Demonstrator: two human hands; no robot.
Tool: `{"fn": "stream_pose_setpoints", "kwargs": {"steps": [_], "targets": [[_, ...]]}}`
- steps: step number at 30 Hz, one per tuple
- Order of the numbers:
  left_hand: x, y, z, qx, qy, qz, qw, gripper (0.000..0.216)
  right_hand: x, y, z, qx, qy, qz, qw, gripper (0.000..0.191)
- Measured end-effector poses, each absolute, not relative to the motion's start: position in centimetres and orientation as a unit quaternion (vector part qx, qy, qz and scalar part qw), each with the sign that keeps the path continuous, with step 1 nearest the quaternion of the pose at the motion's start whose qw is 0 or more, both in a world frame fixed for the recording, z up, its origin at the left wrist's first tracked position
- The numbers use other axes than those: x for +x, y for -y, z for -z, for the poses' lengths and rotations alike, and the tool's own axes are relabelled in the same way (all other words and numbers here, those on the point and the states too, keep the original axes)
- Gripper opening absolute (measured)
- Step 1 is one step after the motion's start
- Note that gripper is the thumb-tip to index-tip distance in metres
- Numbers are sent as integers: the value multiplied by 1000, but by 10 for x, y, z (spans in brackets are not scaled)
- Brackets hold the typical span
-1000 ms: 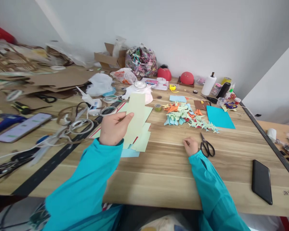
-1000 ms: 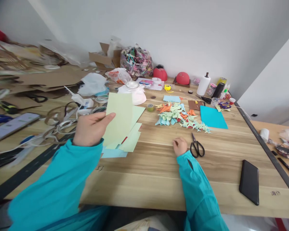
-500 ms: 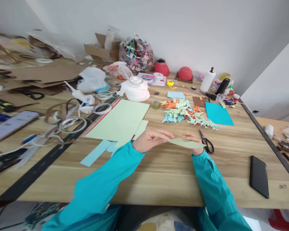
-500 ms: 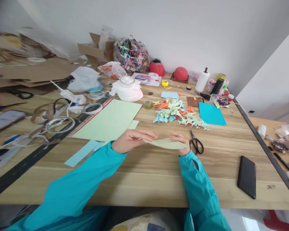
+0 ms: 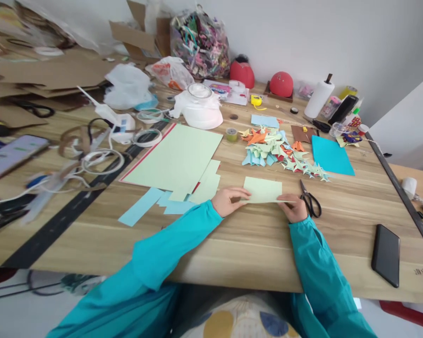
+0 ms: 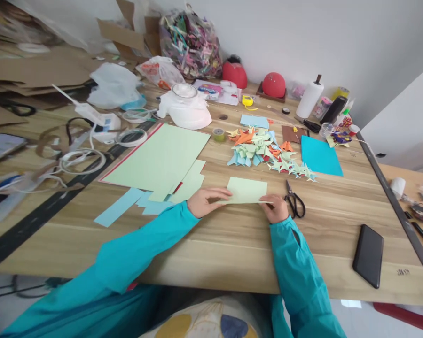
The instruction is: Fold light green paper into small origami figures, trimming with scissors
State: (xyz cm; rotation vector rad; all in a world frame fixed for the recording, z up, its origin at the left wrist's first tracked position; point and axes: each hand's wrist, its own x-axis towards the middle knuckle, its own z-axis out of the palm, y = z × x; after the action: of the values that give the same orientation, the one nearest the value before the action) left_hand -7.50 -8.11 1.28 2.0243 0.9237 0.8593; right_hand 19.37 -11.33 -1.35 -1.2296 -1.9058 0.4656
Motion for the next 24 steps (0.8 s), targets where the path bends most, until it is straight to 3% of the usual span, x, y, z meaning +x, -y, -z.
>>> {"fn": "stream_pose_setpoints", "kwargs": {"steps": [15,24], "targets": [[-58,63,-5,776,-338,-406,345,17,191,120,1,-507,751,-193,377,21],[-70,71,3,827,-277,-343,349,33,191,125,-9,-482,788,-195,329,35]]}}
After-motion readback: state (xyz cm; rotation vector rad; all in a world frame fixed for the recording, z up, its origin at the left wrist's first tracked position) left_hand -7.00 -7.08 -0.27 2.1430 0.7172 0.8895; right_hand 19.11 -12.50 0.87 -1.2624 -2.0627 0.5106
